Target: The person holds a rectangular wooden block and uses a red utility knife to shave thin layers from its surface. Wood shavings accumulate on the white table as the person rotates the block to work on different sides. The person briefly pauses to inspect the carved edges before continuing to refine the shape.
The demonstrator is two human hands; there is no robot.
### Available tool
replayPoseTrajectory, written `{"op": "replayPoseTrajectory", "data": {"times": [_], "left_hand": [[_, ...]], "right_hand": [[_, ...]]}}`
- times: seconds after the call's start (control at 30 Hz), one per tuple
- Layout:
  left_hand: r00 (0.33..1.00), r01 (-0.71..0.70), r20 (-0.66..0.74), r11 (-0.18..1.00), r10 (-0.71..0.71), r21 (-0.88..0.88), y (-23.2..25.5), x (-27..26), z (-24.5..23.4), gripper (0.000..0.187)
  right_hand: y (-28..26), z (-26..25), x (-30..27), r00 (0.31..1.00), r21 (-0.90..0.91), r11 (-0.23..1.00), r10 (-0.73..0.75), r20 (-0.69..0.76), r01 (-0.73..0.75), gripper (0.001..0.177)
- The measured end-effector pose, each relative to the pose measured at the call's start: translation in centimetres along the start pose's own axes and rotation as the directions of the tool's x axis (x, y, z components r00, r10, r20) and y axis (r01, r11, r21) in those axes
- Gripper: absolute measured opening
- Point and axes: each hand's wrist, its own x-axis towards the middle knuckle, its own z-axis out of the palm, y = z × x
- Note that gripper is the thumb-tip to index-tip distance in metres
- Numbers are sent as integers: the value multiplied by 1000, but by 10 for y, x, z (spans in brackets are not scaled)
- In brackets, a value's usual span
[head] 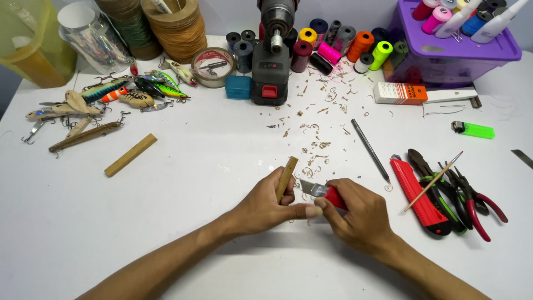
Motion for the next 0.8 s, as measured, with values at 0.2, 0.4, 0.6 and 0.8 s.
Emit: {"op": "replayPoseTrajectory", "data": {"times": [0.2,0.4,0.6,0.8], "left_hand": [[990,-76,101,968,102,-238,-7,1,12,96],[998,-49,26,981,54,-190,-10,4,13,56],[945,-315,36,934,325,-171,-36,13,12,41],[934,-324,69,914,350,-245,-43,21,12,39]], "right_hand": [[-7,13,7,996,-1,996,-84,-29,84,33],[-8,16,13,989,-48,992,-122,-82,119,33],[2,17,12,993,6,993,-114,13,114,40],[6,18,18,992,19,993,-117,46,116,44]]}}
